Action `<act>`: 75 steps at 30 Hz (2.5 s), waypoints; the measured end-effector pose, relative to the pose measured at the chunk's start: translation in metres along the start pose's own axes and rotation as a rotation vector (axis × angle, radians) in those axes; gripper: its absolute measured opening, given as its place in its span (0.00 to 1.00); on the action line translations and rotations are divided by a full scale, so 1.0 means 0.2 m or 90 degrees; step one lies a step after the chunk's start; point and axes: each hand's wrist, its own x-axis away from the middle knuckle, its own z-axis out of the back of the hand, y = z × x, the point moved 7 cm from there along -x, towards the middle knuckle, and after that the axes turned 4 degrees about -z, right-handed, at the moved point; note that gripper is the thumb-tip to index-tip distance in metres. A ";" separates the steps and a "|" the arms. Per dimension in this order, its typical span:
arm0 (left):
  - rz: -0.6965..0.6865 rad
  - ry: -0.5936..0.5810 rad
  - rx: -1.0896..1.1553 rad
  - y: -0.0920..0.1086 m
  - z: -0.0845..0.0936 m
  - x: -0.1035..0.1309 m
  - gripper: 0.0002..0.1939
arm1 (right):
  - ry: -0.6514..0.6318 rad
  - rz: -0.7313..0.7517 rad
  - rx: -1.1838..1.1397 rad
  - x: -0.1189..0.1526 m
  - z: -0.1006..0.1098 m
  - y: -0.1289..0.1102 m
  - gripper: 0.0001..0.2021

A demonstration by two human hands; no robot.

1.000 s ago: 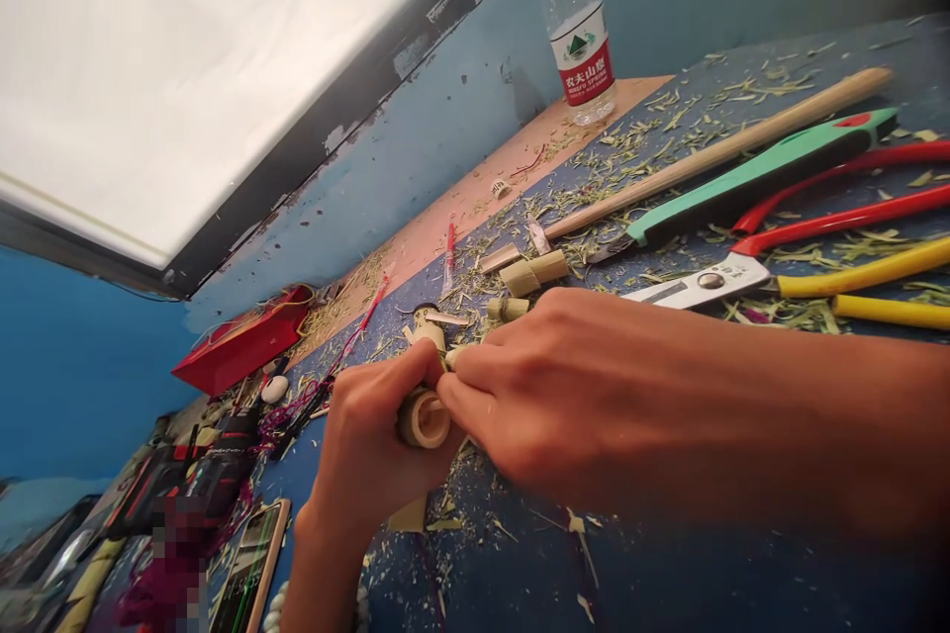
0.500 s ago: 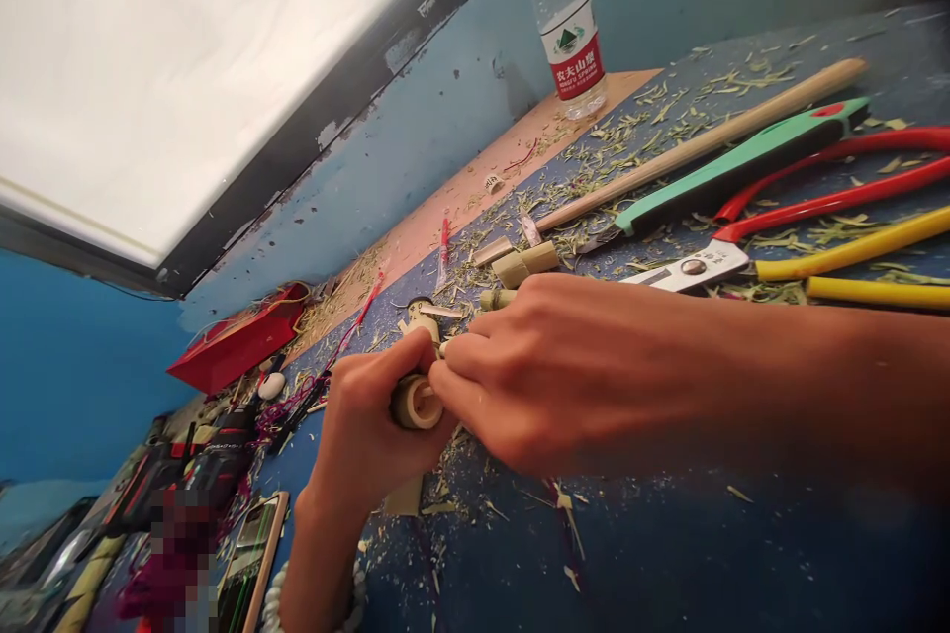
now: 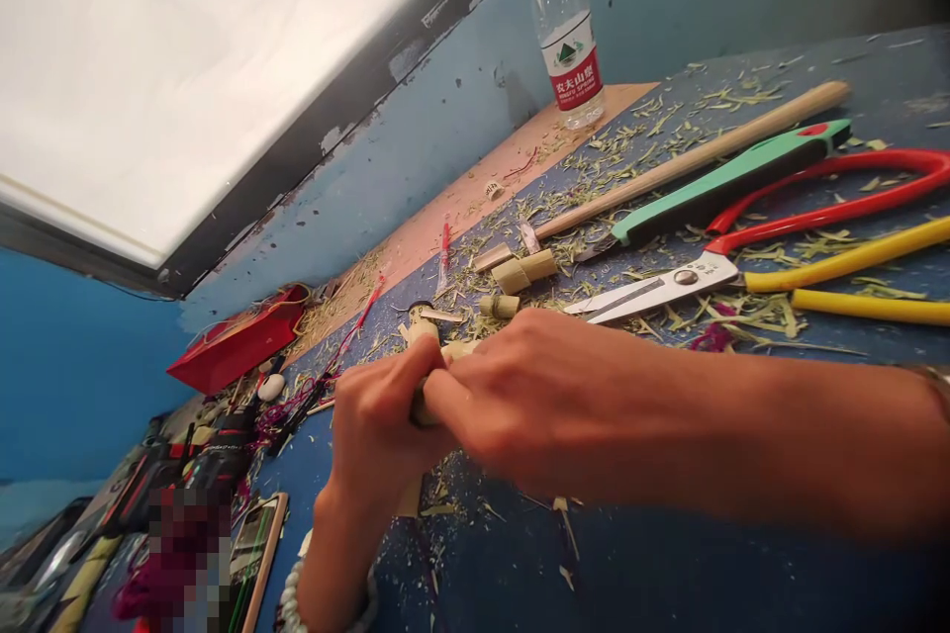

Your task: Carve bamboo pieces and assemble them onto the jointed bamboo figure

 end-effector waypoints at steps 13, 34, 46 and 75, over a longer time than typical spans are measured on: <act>0.012 0.124 -0.157 0.00 0.07 0.04 0.13 | 0.111 -0.189 -0.200 0.00 -0.01 0.08 0.08; 0.090 0.266 0.055 -0.11 0.14 0.10 0.17 | 0.153 -0.100 -0.108 0.00 0.03 0.02 0.15; 0.064 0.293 0.009 -0.05 0.15 0.10 0.18 | 0.133 -0.066 -0.112 0.01 0.04 -0.02 0.09; 0.073 0.130 -0.176 -0.03 0.08 0.07 0.16 | 0.113 -0.409 -0.430 0.02 -0.11 0.12 0.15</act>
